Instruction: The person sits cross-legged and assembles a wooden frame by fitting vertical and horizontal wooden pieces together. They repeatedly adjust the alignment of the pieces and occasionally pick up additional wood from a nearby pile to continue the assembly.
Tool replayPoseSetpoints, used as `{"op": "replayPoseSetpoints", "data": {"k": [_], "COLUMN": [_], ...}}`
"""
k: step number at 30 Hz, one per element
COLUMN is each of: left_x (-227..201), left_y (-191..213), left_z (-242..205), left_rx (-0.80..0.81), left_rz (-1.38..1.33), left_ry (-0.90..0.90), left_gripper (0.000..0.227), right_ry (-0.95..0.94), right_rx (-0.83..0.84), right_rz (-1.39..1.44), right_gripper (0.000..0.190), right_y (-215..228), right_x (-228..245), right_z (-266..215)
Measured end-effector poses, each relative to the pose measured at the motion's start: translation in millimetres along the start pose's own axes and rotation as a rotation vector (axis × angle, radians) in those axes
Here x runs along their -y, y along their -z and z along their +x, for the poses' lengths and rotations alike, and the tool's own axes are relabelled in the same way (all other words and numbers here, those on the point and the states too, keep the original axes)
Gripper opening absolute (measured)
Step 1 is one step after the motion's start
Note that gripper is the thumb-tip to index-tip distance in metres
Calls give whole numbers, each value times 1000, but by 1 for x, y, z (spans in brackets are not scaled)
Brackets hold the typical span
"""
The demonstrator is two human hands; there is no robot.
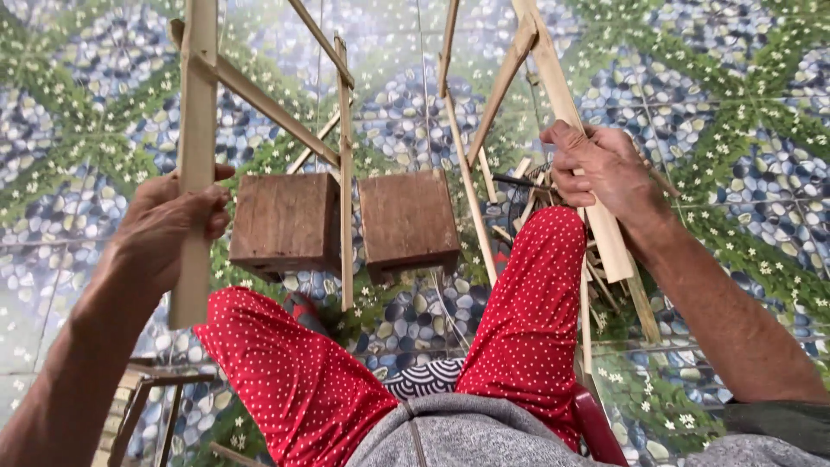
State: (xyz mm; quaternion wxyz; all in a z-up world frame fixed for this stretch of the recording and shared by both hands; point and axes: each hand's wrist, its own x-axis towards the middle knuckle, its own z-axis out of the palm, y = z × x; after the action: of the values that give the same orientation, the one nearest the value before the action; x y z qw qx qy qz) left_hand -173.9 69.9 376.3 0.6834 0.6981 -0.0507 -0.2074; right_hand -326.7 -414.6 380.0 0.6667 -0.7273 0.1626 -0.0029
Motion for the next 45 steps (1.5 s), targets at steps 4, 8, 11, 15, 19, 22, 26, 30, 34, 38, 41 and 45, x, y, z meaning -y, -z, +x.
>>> {"op": "replayPoseSetpoints", "data": {"k": [4, 8, 11, 15, 19, 22, 26, 30, 34, 38, 41, 45], "left_x": [-17, -37, -44, -62, -73, -77, -90, -94, -86, -53, -41, -24], "left_y": [7, 11, 11, -4, -10, -6, -3, -2, 7, 44, 50, 49], "left_z": [-12, -15, -24, -36, -51, -62, -82, -95, -99, -58, -56, -76], "left_rx": [-36, -16, -59, -112, -114, -157, -60, 39, 93, 541, 708, 481], "left_rz": [-11, 42, 117, 192, 247, 211, 211, 188, 176, -195, -331, -179], "left_ry": [28, 26, 47, 47, 32, 57, 28, 69, 86, 207, 238, 173], "left_gripper": [25, 30, 31, 28, 32, 32, 39, 44, 50, 52, 55, 52], "right_ry": [15, 95, 128, 127, 102, 94, 120, 118, 67, 95, 143, 136], "right_rx": [61, 115, 163, 75, 90, 147, 220, 218, 301, 263, 262, 173], "right_rz": [-5, 45, 85, 82, 79, 69, 78, 17, 167, 143, 115, 92], "right_gripper": [43, 36, 35, 30, 33, 32, 37, 42, 40, 38, 39, 37], "right_y": [3, -2, -4, -10, 7, 29, 45, 58, 86, 93, 100, 100], "right_x": [19, 36, 45, 78, 97, 92, 93, 105, 97, 89, 78, 60], "right_z": [7, 26, 28, 4, -21, -37, -66, -88, -97, -132, -152, -178]}}
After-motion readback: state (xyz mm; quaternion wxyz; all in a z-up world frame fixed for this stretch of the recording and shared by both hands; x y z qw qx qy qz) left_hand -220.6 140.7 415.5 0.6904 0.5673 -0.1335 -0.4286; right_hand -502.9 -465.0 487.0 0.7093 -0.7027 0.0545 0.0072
